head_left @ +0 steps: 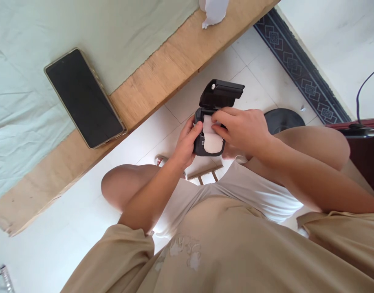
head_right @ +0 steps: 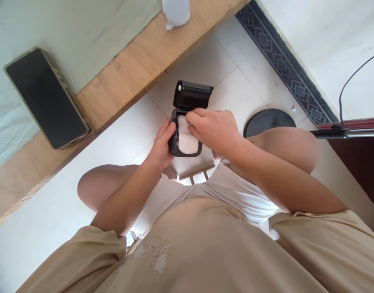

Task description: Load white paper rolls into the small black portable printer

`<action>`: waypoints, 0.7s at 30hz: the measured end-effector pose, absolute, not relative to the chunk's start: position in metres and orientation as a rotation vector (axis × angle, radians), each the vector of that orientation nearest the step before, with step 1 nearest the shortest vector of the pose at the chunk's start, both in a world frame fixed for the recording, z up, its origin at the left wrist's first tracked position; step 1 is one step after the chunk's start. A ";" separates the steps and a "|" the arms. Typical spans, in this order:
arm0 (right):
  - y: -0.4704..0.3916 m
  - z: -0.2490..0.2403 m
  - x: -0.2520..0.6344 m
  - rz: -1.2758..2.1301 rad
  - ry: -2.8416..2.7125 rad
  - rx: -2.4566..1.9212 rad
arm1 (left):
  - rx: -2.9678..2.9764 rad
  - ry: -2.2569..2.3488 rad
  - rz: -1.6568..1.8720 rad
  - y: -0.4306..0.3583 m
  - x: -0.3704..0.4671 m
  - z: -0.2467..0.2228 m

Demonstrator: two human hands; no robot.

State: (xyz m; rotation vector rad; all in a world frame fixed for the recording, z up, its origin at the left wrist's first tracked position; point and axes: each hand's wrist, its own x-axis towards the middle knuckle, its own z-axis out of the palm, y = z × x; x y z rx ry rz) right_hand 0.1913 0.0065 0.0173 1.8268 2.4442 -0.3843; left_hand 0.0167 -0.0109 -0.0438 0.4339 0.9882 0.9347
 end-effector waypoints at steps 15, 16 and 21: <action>0.022 0.022 0.220 -1.512 2.264 2.189 | 0.387 1.038 0.928 -0.011 0.018 -0.050; 0.023 0.022 0.226 -1.766 2.172 2.286 | 0.380 1.048 0.929 -0.010 0.018 -0.050; 0.024 0.016 0.238 -2.156 2.088 2.581 | 0.325 1.055 0.924 -0.009 0.017 -0.047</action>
